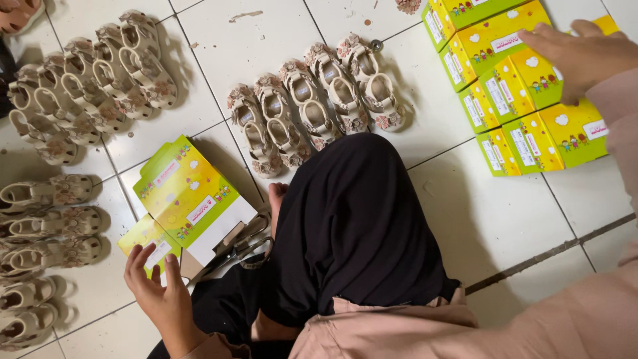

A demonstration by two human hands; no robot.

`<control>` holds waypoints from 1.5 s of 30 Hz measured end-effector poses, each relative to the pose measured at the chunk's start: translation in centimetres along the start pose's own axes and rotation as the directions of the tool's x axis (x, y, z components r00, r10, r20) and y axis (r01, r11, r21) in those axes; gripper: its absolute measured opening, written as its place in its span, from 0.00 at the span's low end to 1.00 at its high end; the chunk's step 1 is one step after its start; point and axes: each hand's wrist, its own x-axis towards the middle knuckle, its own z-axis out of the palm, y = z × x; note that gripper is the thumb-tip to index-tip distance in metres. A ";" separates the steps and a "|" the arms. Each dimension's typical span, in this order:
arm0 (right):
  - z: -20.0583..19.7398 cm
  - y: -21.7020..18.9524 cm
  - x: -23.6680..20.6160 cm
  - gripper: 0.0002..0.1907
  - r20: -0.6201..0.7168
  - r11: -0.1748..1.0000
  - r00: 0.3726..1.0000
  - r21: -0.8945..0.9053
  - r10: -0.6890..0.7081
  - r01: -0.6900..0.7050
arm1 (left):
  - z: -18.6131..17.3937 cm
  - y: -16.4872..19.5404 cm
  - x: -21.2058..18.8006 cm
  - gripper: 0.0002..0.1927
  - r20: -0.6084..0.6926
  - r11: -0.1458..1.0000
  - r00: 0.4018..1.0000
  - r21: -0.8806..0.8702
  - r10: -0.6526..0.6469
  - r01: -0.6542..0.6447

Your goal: The person sits on the floor and uses shears to trim excess material from the heel and strap of a white child's sandal. After trimming, the person places the sandal into a yellow and green shoebox, closes the box, and stacks it with other boxes. The person repeats this process with multiple sandals.

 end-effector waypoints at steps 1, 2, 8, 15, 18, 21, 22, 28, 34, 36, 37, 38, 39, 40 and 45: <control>-0.3 -0.6 -0.6 0.73 -0.010 0.999 1.000 0.032 -0.015 0.015 | 0.0 0.0 -0.1 0.17 0.000 1.000 1.000 -0.002 0.005 -0.005; -0.7 -1.2 -1.0 0.69 -0.021 0.998 0.999 0.062 -0.032 0.033 | -0.2 0.0 -0.2 0.17 -0.002 1.000 1.000 -0.005 0.006 -0.006; -4.0 -2.5 -2.5 0.64 0.069 0.997 0.997 0.072 0.016 -0.021 | -2.5 0.1 -0.9 0.17 -0.028 1.000 1.000 0.013 0.008 -0.008; -12.4 -11.9 -2.3 0.52 -0.381 0.965 0.912 0.140 -0.155 0.222 | -7.6 -2.8 -1.3 0.19 0.058 0.995 0.998 0.099 0.011 -0.017; -15.6 -22.4 -2.0 0.37 -0.626 0.688 0.682 0.302 -0.379 0.660 | -8.3 -7.2 -0.9 0.19 0.088 0.995 0.996 0.097 0.008 -0.017; -16.8 -35.1 -2.1 0.28 -0.707 0.489 0.509 0.259 -0.492 0.833 | -6.9 -12.4 -0.1 0.18 0.010 0.994 0.995 0.047 0.100 -0.100; -17.1 -39.3 -1.6 0.28 -0.683 0.441 0.510 0.296 -0.522 0.847 | -6.2 -14.0 0.4 0.19 -0.045 0.985 0.988 0.094 0.149 -0.144; -16.2 -59.0 1.1 0.25 -0.327 0.640 0.795 0.473 -0.511 0.606 | -5.3 -17.8 1.9 0.25 -0.153 0.939 0.983 0.312 -0.098 0.142; -15.3 -63.6 -0.5 0.24 -0.105 0.717 0.892 0.558 -0.439 0.418 | -7.6 -17.1 3.5 0.30 -0.134 0.918 0.947 0.239 -0.293 0.317; -16.3 -63.4 -1.2 0.23 -0.163 0.685 0.892 0.587 -0.422 0.431 | -8.2 -16.6 3.4 0.34 -0.180 0.936 0.970 0.282 -0.166 0.212; -17.0 -63.0 -1.7 0.23 -0.188 0.670 0.891 0.601 -0.412 0.437 | -8.4 -16.4 3.3 0.37 -0.197 0.935 0.974 0.312 -0.112 0.171; -17.7 -62.6 -2.3 0.24 -0.221 0.574 0.880 0.686 -0.421 0.447 | -8.6 -16.1 3.1 0.40 -0.211 0.931 0.976 0.341 -0.059 0.130; -18.4 -62.1 -2.9 0.26 -0.257 0.468 0.869 0.759 -0.422 0.452 | -8.9 -15.8 3.0 0.43 -0.223 0.925 0.975 0.371 -0.002 0.087; -19.2 -61.4 -3.4 0.29 -0.293 0.354 0.860 0.819 -0.417 0.451 | -9.2 -15.5 3.0 0.46 -0.183 0.940 0.979 0.309 -0.091 0.145; -18.5 -59.4 -6.5 0.41 -0.595 -0.533 0.379 0.803 -0.708 0.264 | -9.9 -13.1 2.9 0.57 0.080 0.914 0.961 -0.296 -0.264 0.276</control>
